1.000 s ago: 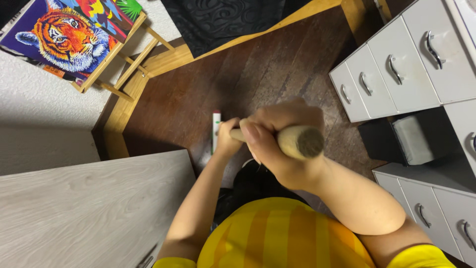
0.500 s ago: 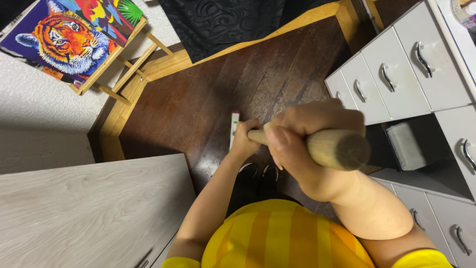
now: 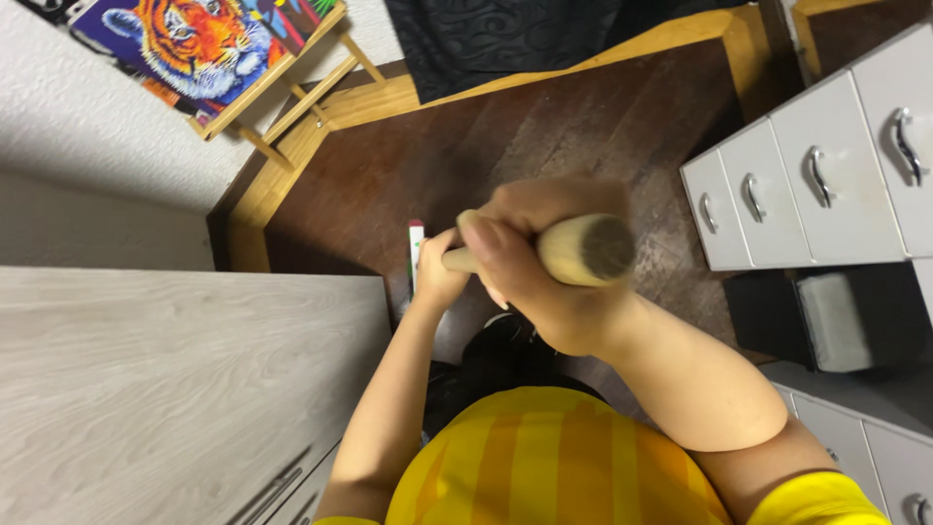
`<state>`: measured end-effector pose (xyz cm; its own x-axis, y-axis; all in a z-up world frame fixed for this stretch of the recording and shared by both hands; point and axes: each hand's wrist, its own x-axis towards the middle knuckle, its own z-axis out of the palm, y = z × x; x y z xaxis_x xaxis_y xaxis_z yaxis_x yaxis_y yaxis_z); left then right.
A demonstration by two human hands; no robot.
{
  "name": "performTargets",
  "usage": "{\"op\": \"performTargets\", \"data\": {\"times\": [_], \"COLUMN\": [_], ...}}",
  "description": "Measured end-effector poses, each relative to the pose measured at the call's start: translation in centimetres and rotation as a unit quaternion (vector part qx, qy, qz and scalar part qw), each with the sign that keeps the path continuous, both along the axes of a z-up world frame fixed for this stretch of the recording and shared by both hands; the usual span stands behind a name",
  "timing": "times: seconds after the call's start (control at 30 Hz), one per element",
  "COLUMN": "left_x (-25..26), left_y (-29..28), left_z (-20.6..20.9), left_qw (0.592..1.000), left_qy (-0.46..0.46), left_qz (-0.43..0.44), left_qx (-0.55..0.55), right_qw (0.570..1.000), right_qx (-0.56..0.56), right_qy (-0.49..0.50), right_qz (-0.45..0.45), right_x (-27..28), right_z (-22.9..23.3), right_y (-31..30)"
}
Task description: The person sweeps the floor in a bedroom area around a vanity and a wardrobe using a broom, and then handles a trash bag.
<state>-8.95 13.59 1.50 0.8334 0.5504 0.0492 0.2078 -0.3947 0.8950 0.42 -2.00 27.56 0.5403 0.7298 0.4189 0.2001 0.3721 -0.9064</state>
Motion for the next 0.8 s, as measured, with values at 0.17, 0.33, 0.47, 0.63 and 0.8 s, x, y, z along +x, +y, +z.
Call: {"op": "performTargets", "data": {"times": [0.17, 0.33, 0.47, 0.63, 0.8], "left_x": [-2.0, -3.6, -4.3, -3.8, -2.5], "left_y": [1.0, 1.6, 1.5, 0.8, -1.0], "left_z": [-1.2, -2.6, -2.6, -3.2, -4.5], "left_qw": [0.999, 0.996, 0.992, 0.998, 0.997], "left_qy": [-0.008, 0.0, 0.068, -0.058, -0.07], "left_qz": [0.037, 0.065, 0.101, 0.034, 0.0], "left_qx": [-0.011, 0.066, 0.039, -0.014, 0.015], "right_qw": [0.999, 0.998, 0.997, 0.999, 0.999], "right_qx": [0.018, 0.004, 0.019, -0.014, -0.049], "right_qy": [0.001, 0.012, 0.022, 0.0, 0.005], "right_qz": [0.032, 0.054, 0.071, 0.051, 0.021], "right_x": [-0.1, -0.1, -0.4, -1.3, -1.4], "right_z": [-1.0, -1.9, -3.1, -2.9, -1.2], "right_y": [1.9, 2.5, 3.6, 2.2, -0.2]}}
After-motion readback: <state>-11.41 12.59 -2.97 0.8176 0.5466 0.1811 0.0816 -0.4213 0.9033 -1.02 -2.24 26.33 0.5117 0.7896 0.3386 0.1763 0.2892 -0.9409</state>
